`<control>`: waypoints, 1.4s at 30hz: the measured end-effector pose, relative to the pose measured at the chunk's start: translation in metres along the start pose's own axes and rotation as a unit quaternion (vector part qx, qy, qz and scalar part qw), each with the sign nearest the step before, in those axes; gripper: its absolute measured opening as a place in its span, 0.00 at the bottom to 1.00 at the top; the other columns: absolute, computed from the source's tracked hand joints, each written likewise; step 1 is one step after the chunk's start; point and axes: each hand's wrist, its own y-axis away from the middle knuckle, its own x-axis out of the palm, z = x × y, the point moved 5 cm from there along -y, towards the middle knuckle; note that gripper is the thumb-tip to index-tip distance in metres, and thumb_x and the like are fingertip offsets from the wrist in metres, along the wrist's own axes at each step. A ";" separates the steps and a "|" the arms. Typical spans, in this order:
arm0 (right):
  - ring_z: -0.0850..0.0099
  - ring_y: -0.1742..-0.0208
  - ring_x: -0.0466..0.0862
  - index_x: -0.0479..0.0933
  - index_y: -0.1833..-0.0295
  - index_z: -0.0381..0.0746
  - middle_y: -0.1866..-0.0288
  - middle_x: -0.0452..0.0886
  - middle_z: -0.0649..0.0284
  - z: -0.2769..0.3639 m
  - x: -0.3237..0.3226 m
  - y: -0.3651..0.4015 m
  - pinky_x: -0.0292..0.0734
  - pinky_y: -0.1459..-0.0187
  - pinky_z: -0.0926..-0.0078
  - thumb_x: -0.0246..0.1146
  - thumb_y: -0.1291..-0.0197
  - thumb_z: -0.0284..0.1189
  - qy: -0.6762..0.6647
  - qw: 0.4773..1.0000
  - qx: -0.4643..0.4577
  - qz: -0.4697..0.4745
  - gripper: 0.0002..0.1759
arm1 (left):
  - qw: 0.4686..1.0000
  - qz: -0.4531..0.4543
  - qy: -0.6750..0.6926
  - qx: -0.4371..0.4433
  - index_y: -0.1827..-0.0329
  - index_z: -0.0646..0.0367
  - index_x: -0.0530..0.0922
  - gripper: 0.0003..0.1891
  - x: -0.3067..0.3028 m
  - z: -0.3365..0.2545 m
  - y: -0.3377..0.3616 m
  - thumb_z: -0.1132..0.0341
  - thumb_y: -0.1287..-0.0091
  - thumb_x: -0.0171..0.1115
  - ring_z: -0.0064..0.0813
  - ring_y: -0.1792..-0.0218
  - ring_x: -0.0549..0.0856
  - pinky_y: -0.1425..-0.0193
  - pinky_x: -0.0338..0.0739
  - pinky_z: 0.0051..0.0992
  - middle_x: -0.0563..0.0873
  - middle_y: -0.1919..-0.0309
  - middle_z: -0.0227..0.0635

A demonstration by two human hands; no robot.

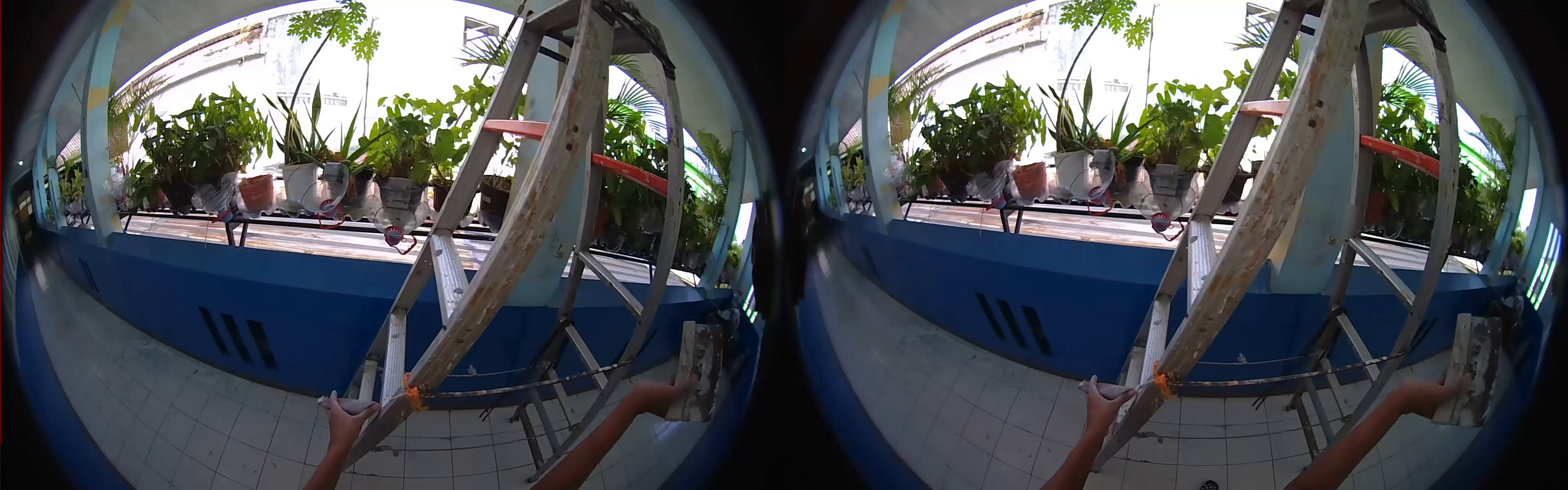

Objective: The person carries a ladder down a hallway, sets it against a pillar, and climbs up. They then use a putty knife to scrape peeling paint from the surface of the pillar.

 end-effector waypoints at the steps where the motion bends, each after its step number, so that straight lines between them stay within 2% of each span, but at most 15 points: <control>1: 0.55 0.39 0.87 0.79 0.37 0.31 0.35 0.81 0.46 0.010 -0.004 0.011 0.89 0.38 0.62 0.68 0.29 0.36 -0.004 1.000 0.007 0.016 0.23 | 0.999 0.018 -0.019 -0.025 0.18 0.78 0.50 0.76 -0.017 0.019 0.006 0.39 0.59 0.89 0.60 0.23 0.67 0.21 0.66 0.43 0.62 0.24 0.70; 3: 0.54 0.40 0.88 0.77 0.34 0.33 0.38 0.82 0.46 0.031 -0.009 0.032 0.88 0.38 0.61 0.65 0.29 0.32 0.191 0.969 -0.147 0.060 0.22 | 0.997 0.014 -0.048 -0.060 0.18 0.79 0.49 0.77 -0.061 0.049 0.021 0.38 0.61 0.89 0.61 0.23 0.66 0.20 0.64 0.43 0.61 0.23 0.72; 5: 0.52 0.42 0.88 0.75 0.32 0.35 0.40 0.83 0.46 0.043 -0.011 0.056 0.87 0.38 0.61 0.61 0.28 0.27 0.381 0.874 -0.290 0.077 0.21 | 0.991 0.003 -0.083 -0.102 0.18 0.79 0.48 0.79 -0.107 0.088 0.037 0.37 0.62 0.90 0.63 0.22 0.65 0.19 0.63 0.43 0.59 0.23 0.73; 9: 0.52 0.40 0.88 0.71 0.30 0.34 0.39 0.85 0.50 0.065 0.022 0.122 0.81 0.37 0.58 0.56 0.30 0.21 0.460 0.812 -0.326 0.154 0.23 | 0.986 -0.014 -0.095 -0.136 0.19 0.80 0.49 0.78 -0.169 0.145 0.040 0.33 0.59 0.87 0.64 0.22 0.65 0.22 0.67 0.43 0.57 0.22 0.77; 11: 0.53 0.40 0.88 0.70 0.28 0.34 0.36 0.83 0.50 0.048 0.037 0.147 0.80 0.36 0.59 0.56 0.29 0.23 0.468 0.792 -0.353 0.173 0.24 | 0.993 -0.005 0.000 -0.114 0.23 0.83 0.58 0.68 -0.194 0.141 0.035 0.33 0.50 0.82 0.60 0.26 0.74 0.28 0.73 0.42 0.67 0.28 0.78; 12: 0.54 0.39 0.88 0.69 0.28 0.35 0.35 0.83 0.50 0.036 0.044 0.161 0.80 0.36 0.59 0.56 0.29 0.23 0.473 0.781 -0.366 0.181 0.25 | 0.993 -0.036 0.028 -0.105 0.26 0.79 0.67 0.50 -0.202 0.153 0.030 0.41 0.35 0.73 0.56 0.34 0.82 0.32 0.76 0.39 0.79 0.36 0.70; 13: 0.54 0.39 0.88 0.69 0.27 0.35 0.34 0.82 0.50 0.024 0.051 0.175 0.80 0.35 0.60 0.56 0.29 0.24 0.479 0.769 -0.379 0.188 0.25 | 0.992 -0.050 0.029 -0.114 0.26 0.79 0.67 0.50 -0.214 0.170 0.025 0.41 0.35 0.73 0.56 0.34 0.82 0.32 0.76 0.39 0.79 0.36 0.70; 15: 0.55 0.38 0.87 0.70 0.28 0.35 0.33 0.82 0.52 0.029 0.060 0.206 0.79 0.34 0.60 0.56 0.28 0.26 0.472 0.785 -0.318 0.243 0.25 | 0.996 -0.083 -0.007 -0.013 0.25 0.70 0.71 0.34 -0.235 0.184 0.016 0.55 0.27 0.66 0.53 0.39 0.86 0.34 0.78 0.37 0.83 0.37 0.62; 19: 0.57 0.38 0.87 0.71 0.27 0.34 0.32 0.82 0.51 0.061 0.075 0.255 0.80 0.34 0.61 0.56 0.26 0.34 0.335 0.872 -0.218 0.283 0.26 | 0.995 -0.082 -0.015 -0.046 0.24 0.65 0.72 0.28 -0.279 0.198 0.013 0.69 0.28 0.62 0.51 0.41 0.86 0.34 0.78 0.36 0.85 0.40 0.56; 21: 0.58 0.38 0.87 0.72 0.27 0.33 0.32 0.82 0.51 0.074 0.077 0.271 0.80 0.34 0.61 0.57 0.25 0.38 0.278 0.901 -0.145 0.300 0.28 | 0.979 -0.183 0.084 -0.031 0.23 0.60 0.71 0.29 -0.300 0.228 0.005 0.76 0.29 0.61 0.36 0.46 0.87 0.42 0.83 0.33 0.86 0.43 0.50; 24: 0.59 0.38 0.87 0.73 0.27 0.32 0.31 0.82 0.51 0.095 0.079 0.284 0.80 0.34 0.62 0.57 0.24 0.43 0.224 0.921 -0.038 0.316 0.31 | 0.937 -0.244 0.214 -0.126 0.29 0.68 0.75 0.28 -0.316 0.219 0.000 0.78 0.33 0.64 0.36 0.47 0.89 0.43 0.83 0.34 0.90 0.53 0.47; 28: 0.57 0.39 0.87 0.74 0.28 0.28 0.32 0.82 0.50 0.108 0.084 0.295 0.80 0.35 0.62 0.60 0.26 0.54 0.206 0.910 0.155 0.324 0.40 | 0.951 -0.091 0.218 -0.202 0.40 0.73 0.81 0.19 -0.332 0.258 -0.041 0.78 0.35 0.68 0.31 0.54 0.90 0.46 0.84 0.30 0.90 0.52 0.44; 36: 0.60 0.57 0.87 0.74 0.29 0.35 0.38 0.81 0.55 0.056 0.039 0.263 0.85 0.56 0.65 0.58 0.23 0.54 0.121 0.873 0.211 0.423 0.34 | 0.952 -0.038 0.203 -0.224 0.45 0.69 0.83 0.15 -0.403 0.301 -0.159 0.76 0.34 0.68 0.29 0.54 0.87 0.47 0.80 0.30 0.89 0.53 0.37; 40: 0.71 0.69 0.80 0.78 0.37 0.43 0.53 0.81 0.64 -0.001 -0.004 0.241 0.77 0.70 0.73 0.58 0.25 0.56 0.189 0.851 0.310 0.380 0.29 | 0.961 -0.041 0.135 -0.236 0.47 0.64 0.82 0.12 -0.459 0.307 -0.226 0.74 0.32 0.68 0.28 0.53 0.85 0.46 0.79 0.30 0.88 0.55 0.34; 42: 0.74 0.75 0.75 0.80 0.46 0.45 0.65 0.76 0.66 0.036 -0.004 0.270 0.68 0.78 0.75 0.60 0.27 0.58 0.187 0.876 0.288 0.340 0.27 | 0.972 -0.015 0.092 -0.217 0.47 0.63 0.81 0.12 -0.479 0.307 -0.273 0.73 0.32 0.68 0.29 0.53 0.85 0.45 0.80 0.31 0.87 0.55 0.34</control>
